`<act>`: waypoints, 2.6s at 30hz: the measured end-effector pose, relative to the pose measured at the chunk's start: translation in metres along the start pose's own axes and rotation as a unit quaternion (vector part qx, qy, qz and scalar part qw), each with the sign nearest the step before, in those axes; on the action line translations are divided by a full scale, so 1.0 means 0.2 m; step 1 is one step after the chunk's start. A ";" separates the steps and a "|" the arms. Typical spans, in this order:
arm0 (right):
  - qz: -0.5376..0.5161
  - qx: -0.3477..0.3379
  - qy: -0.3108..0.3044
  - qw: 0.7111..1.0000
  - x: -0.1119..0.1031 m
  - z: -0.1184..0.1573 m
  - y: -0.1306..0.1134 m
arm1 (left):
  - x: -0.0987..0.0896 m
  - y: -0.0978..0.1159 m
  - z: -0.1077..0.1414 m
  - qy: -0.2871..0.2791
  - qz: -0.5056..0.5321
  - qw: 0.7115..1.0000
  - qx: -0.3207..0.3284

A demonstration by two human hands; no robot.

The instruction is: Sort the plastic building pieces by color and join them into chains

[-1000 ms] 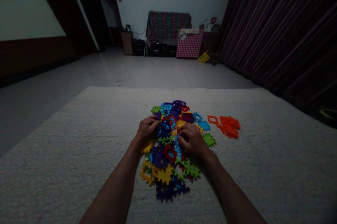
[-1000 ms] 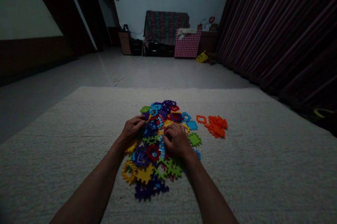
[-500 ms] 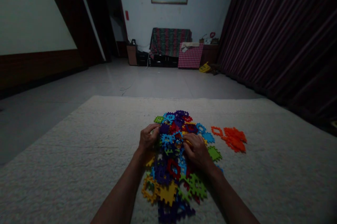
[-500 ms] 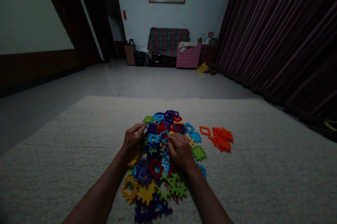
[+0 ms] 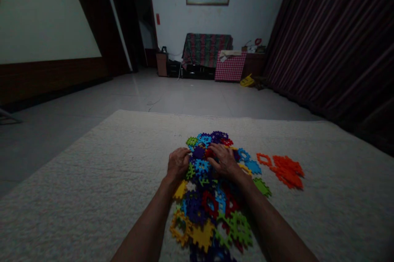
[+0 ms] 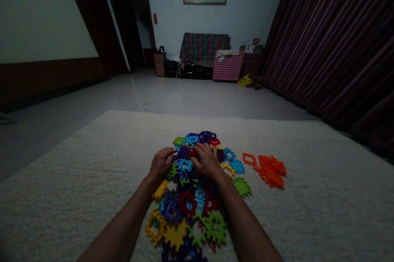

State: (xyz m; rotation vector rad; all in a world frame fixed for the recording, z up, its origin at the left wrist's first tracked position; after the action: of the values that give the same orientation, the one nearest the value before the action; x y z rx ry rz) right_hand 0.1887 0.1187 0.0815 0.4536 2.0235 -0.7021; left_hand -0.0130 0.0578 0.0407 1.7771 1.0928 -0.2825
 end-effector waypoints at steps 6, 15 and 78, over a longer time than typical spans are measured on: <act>-0.037 -0.030 -0.049 0.998 -0.01 0.14 -0.07 | -0.02 0.03 -0.01 -0.031 0.004 0.999 0.009; -0.130 -0.031 0.012 0.991 -0.01 0.19 -0.14 | -0.03 0.02 -0.02 -0.045 0.008 0.999 0.006; 0.011 0.136 0.048 0.989 -0.16 0.09 0.22 | -0.06 -0.02 -0.01 0.051 0.047 0.992 -0.108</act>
State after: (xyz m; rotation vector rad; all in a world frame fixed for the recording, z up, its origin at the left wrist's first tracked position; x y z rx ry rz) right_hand 0.2414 0.1405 0.0889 0.6796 2.0148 -0.9649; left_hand -0.0224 0.0536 0.0467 1.6566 1.0654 -0.0135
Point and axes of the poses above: each hand's wrist, its own z-axis away from the middle knuckle, its own x-axis out of the palm, y = z × x, the point moved 4 cm from there along -z, towards the middle knuckle, and after that the axes turned 1 degree about -x, right-handed, at the moved point
